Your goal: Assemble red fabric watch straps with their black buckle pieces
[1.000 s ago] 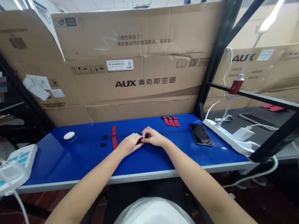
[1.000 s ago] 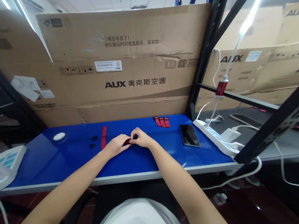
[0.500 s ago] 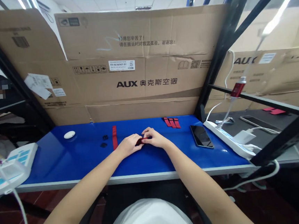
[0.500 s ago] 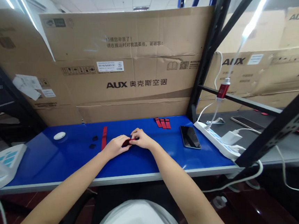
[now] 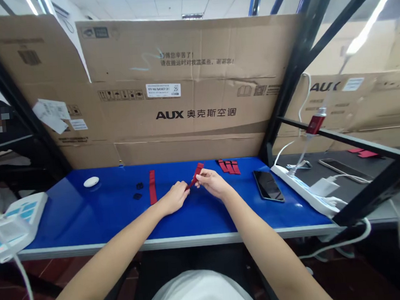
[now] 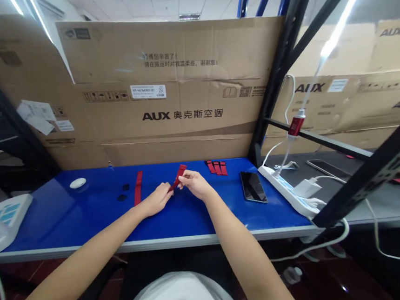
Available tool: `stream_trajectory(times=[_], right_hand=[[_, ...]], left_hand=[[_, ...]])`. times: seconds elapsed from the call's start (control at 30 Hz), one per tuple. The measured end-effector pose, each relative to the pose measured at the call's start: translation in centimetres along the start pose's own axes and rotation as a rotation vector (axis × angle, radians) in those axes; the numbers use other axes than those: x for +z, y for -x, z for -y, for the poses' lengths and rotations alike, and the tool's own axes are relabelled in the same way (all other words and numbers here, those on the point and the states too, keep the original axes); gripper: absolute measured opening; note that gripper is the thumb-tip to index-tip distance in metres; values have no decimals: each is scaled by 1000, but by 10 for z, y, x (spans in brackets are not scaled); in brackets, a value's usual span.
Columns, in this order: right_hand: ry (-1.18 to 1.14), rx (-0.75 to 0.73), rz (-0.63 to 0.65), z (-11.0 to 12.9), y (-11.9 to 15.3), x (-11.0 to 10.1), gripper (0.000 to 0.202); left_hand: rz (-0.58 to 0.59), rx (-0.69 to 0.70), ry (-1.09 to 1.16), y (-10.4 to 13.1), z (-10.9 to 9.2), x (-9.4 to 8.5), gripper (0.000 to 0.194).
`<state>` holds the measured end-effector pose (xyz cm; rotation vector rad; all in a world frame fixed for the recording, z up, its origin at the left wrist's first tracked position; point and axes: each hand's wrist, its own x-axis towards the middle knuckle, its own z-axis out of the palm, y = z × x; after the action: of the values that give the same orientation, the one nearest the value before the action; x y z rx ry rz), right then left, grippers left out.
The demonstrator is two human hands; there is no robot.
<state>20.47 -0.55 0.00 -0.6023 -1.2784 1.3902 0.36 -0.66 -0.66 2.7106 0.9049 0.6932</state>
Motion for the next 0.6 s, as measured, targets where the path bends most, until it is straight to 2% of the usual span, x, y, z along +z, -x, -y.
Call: stream_trajectory(times=[0.17,0.23,0.33,0.43,0.53,0.6], right_hand=[[-323,-89,-235,17,2,-23,30],[-380,-52,-307,19,2,-30,33],[-277,88,-245,10,0,-28,33],[-53,175,-161,-8,-4,-15,31],[71,212,-172,-25,-9,-8,31],[154,193,-198,-30,-12,-11,35]], left_hand=[[-18,-47,7,4,16,-5,23],[-56,-90,24,5,21,-6,24],[-102,-146,84,4,20,-7,25],[-147,-124,131,2,14,-6,24],[-192,-62,102,2,10,-4,25],[-170,-28,53,3,9,-1,28]])
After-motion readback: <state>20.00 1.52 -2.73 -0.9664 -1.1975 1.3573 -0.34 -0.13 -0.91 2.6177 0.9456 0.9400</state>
